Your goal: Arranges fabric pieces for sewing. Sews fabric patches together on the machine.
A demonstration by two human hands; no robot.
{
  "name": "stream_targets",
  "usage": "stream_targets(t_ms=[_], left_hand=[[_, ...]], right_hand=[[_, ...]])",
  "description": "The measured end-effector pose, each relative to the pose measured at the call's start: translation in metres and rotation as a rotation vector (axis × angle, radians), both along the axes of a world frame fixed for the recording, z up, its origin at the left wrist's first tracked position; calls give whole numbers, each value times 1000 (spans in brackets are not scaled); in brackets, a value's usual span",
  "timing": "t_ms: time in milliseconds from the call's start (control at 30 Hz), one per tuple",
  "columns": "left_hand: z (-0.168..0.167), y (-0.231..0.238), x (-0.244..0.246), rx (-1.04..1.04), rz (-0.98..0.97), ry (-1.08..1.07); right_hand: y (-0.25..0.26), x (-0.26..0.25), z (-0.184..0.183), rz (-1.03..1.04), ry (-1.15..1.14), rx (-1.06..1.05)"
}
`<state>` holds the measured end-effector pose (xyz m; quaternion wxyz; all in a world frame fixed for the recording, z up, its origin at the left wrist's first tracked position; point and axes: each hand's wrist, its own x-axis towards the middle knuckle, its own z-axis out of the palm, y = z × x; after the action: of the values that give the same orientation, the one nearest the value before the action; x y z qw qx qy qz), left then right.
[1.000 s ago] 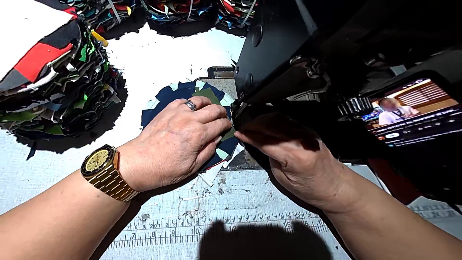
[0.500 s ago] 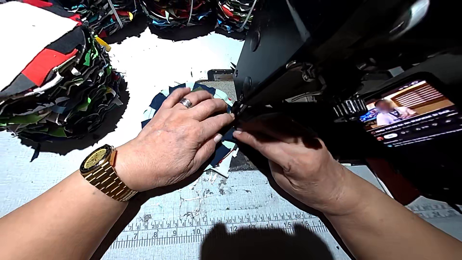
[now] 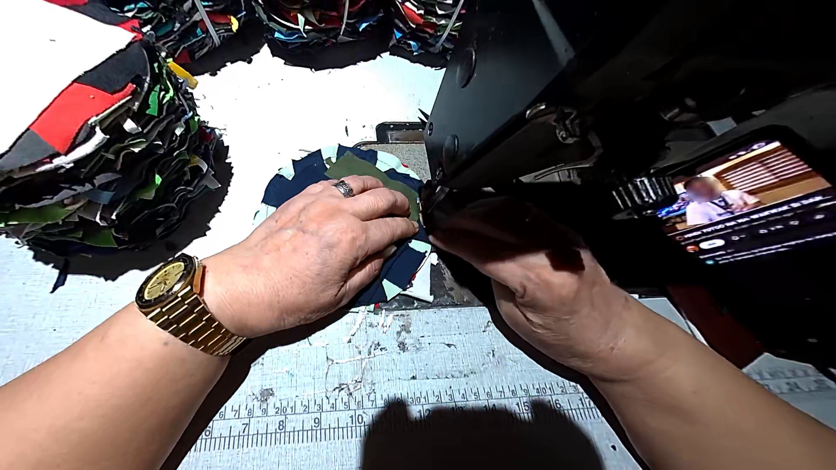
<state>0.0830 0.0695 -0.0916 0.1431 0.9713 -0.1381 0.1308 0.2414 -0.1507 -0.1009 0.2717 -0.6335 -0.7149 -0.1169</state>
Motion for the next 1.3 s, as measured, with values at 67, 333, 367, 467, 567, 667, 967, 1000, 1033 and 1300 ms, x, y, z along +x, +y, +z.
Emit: stream_targets(t_ms=[67, 333, 367, 467, 567, 667, 967, 1000, 1033, 1300], left_hand=[[0, -1, 0, 5, 9, -14], [3, 8, -3, -81, -129, -39], [3, 10, -4, -84, -133, -21], [4, 9, -4, -59, -124, -5], [4, 4, -3, -21, -84, -9], [4, -2, -2, 17, -27, -15], [0, -11, -1, 46, 55, -36], [-1, -10, -1, 38, 58, -38], [0, -10, -2, 32, 65, -34], [4, 13, -5, -91, -119, -52]], right_hand=[[-1, -4, 4, 14, 34, 41], [-3, -8, -2, 84, 32, -77], [-3, -8, -2, 81, 31, -80], [-2, -8, -2, 63, 27, -70], [-1, -6, -2, 44, 24, -62], [1, -6, -2, 18, 21, -47], [3, -1, -1, -35, -3, -26], [2, -1, -1, -34, -7, -19], [1, -2, 0, -31, -4, 2], [-2, -9, -3, 60, 40, -53]])
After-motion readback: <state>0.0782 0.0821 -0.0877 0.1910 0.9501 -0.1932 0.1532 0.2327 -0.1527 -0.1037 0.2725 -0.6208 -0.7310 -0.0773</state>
